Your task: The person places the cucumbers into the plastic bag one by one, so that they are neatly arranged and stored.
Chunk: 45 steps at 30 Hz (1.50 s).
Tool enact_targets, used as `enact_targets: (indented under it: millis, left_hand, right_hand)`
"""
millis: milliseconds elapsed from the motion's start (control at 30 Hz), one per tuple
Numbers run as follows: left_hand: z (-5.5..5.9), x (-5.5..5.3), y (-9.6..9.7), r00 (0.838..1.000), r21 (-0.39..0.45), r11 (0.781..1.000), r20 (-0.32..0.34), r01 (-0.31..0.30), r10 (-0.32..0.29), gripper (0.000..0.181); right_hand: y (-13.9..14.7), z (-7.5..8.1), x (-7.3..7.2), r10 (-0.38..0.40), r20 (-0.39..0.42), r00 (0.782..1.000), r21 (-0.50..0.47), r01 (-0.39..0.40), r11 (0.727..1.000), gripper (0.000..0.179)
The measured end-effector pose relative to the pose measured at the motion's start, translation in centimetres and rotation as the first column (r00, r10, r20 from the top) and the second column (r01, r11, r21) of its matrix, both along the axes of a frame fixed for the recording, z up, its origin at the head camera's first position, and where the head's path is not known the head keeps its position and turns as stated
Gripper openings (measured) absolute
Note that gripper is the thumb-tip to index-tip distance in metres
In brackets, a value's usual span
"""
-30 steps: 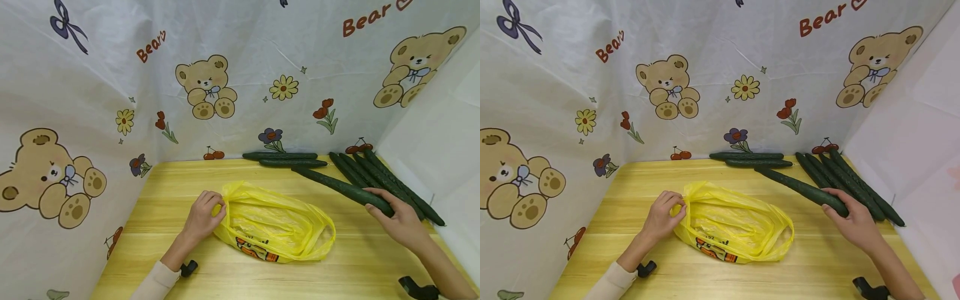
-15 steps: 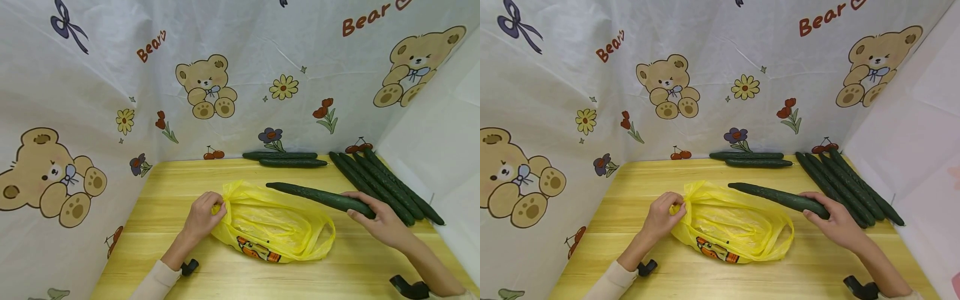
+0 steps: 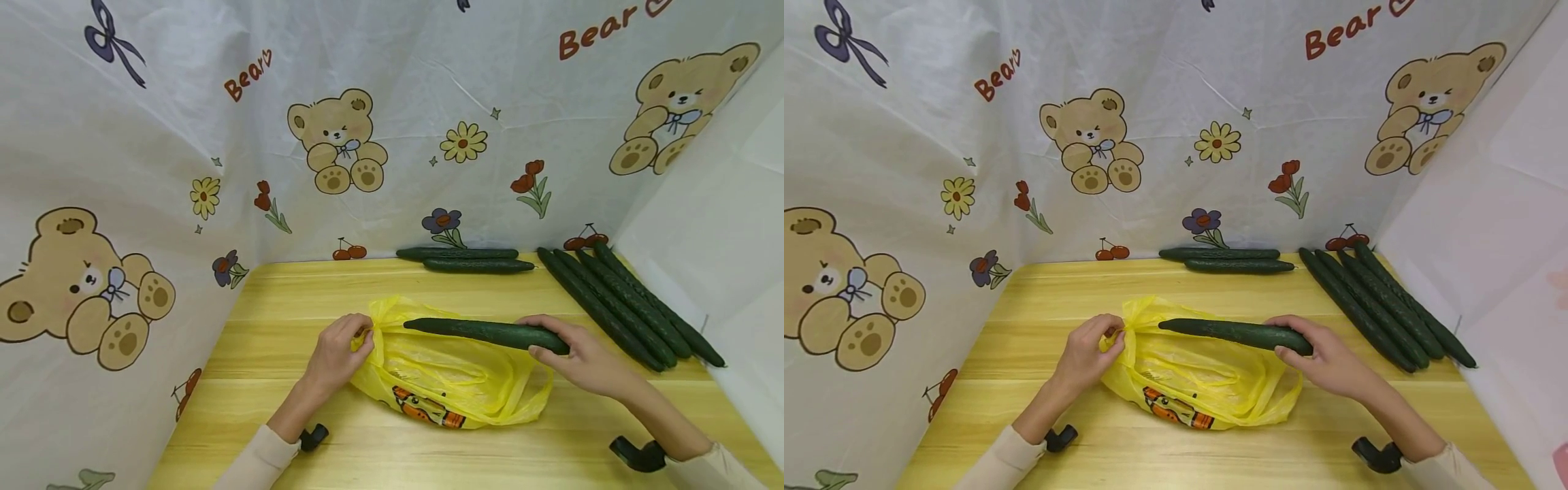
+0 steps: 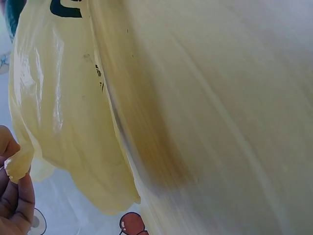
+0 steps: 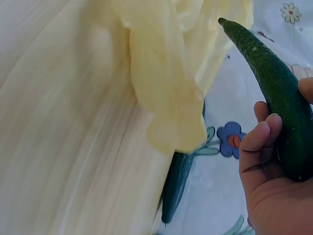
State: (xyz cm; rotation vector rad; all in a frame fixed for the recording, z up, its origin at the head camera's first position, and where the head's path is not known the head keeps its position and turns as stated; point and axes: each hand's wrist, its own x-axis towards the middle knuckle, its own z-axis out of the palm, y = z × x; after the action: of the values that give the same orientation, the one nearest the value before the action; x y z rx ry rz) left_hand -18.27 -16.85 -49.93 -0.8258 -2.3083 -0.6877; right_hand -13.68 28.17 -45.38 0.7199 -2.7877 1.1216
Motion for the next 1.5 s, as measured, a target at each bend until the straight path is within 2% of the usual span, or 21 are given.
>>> enact_targets:
  millis: [167,333,533,667,900,1033,1133,1300,1500]
  left_hand:
    - [0.0,0.0,0.5,0.999,-0.004,1.0,0.028,0.017,-0.016,0.021]
    - [-0.3,0.2,1.0,0.999,-0.007,1.0,0.031,0.018,-0.018,0.022]
    - [-0.3,0.3,1.2,0.999,0.007,1.0,0.025,0.022,-0.022,0.025]
    - [0.3,0.5,1.3,0.999,0.018,0.999,0.006,0.032,-0.032,0.024]
    - [2.2,0.8,1.1,0.999,0.097,0.994,-0.02,0.047,-0.045,0.021]
    - [2.8,1.0,1.2,0.998,0.12,0.991,-0.035,0.064,-0.06,0.021]
    - [2.8,1.0,1.3,0.996,0.125,0.989,-0.042,0.082,-0.077,0.021]
    - [2.4,1.1,1.6,0.995,0.106,0.99,-0.042,0.094,-0.09,0.022]
    - [2.1,1.2,1.8,0.996,0.092,0.992,-0.031,0.089,-0.087,0.026]
  right_hand:
    - [-1.6,0.1,-0.9,0.075,0.036,0.997,-0.046,-0.074,0.996,0.04]
    - [-3.1,-0.3,-1.6,0.164,0.084,0.983,-0.104,-0.155,0.982,0.039]
    - [-5.2,-0.8,-2.5,0.217,0.113,0.97,-0.081,-0.209,0.975,0.039]
    - [-6.1,-0.9,-2.9,0.22,0.111,0.969,-0.001,-0.221,0.975,0.042]
    - [-6.3,-0.3,-2.9,0.198,0.074,0.977,0.176,-0.208,0.962,0.044]
    - [-6.4,0.3,-2.9,0.201,0.049,0.978,0.322,-0.206,0.924,0.047]
    - [-6.3,0.5,-2.9,0.242,0.029,0.97,0.368,-0.235,0.9,0.045]
    - [-6.3,0.3,-2.7,0.256,0.013,0.967,0.326,-0.246,0.913,0.042]
    - [-6.7,0.2,-2.8,0.255,0.051,0.966,0.25,-0.26,0.933,0.042]
